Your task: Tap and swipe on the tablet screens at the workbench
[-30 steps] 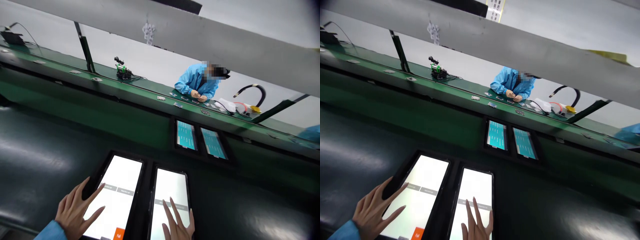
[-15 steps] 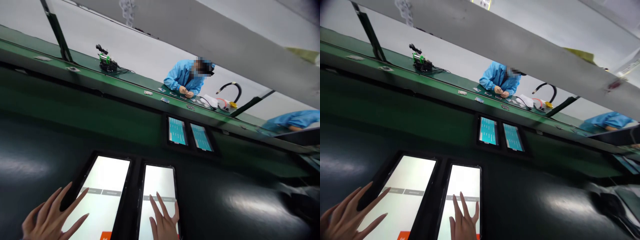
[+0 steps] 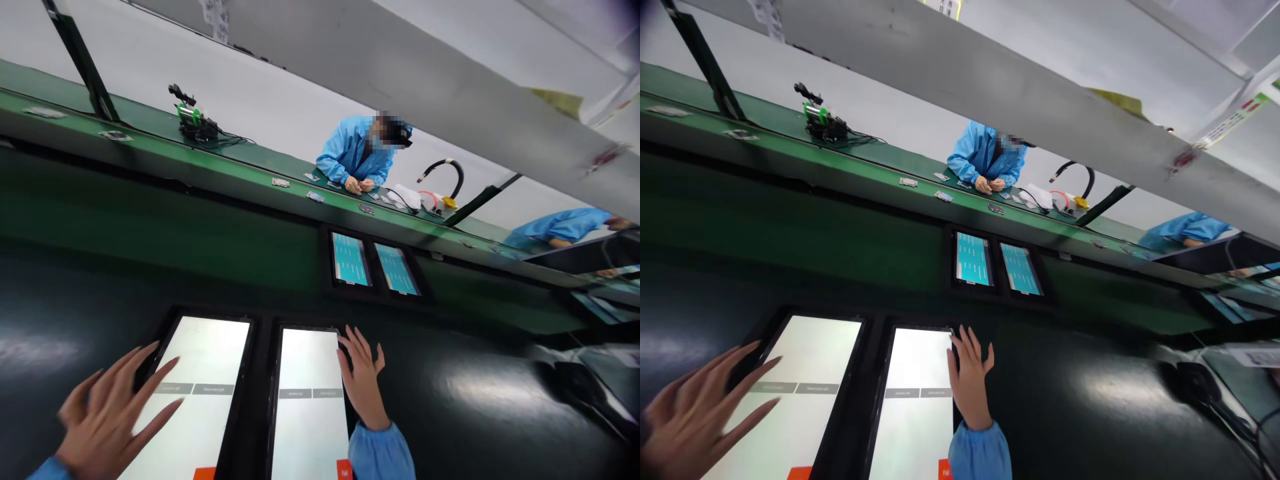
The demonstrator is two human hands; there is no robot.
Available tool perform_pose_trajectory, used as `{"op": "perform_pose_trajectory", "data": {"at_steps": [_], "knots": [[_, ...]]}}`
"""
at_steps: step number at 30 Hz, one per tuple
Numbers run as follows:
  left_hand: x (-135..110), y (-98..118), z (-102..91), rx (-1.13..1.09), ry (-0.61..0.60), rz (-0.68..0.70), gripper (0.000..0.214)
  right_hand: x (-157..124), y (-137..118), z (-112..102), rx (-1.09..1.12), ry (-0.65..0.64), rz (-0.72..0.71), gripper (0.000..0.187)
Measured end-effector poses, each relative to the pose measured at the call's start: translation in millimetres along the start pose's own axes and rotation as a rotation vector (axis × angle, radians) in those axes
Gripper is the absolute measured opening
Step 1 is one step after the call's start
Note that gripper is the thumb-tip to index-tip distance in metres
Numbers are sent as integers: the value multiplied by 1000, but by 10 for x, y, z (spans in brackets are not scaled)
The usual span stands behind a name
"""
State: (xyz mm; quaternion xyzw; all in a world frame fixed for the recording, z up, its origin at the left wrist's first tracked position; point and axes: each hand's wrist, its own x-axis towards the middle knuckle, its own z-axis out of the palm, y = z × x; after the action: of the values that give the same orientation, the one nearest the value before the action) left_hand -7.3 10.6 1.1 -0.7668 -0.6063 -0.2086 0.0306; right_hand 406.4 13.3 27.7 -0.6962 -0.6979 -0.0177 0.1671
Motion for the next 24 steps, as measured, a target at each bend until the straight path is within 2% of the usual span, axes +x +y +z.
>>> {"op": "perform_pose_trajectory", "data": {"at_steps": [1, 2, 5, 8, 15, 24], "knots": [[176, 86, 15, 25, 60, 124, 49, 99, 59, 67, 2, -2, 7, 37], [359, 174, 46, 19, 83, 168, 48, 186, 99, 132, 6, -5, 13, 40], [853, 405, 193, 25, 31, 194, 39, 347, 141, 270, 26, -6, 30, 47], [1127, 523, 319, -10, -21, 202, 32, 376, 137, 299, 55, -3, 40, 44], [1133, 542, 401, -135, -85, 164, 26, 367, 156, 291, 153, 16, 90, 41], [1130, 582, 471, -272, -81, 79, 23, 406, 157, 276, 252, 61, 107, 37]]}}
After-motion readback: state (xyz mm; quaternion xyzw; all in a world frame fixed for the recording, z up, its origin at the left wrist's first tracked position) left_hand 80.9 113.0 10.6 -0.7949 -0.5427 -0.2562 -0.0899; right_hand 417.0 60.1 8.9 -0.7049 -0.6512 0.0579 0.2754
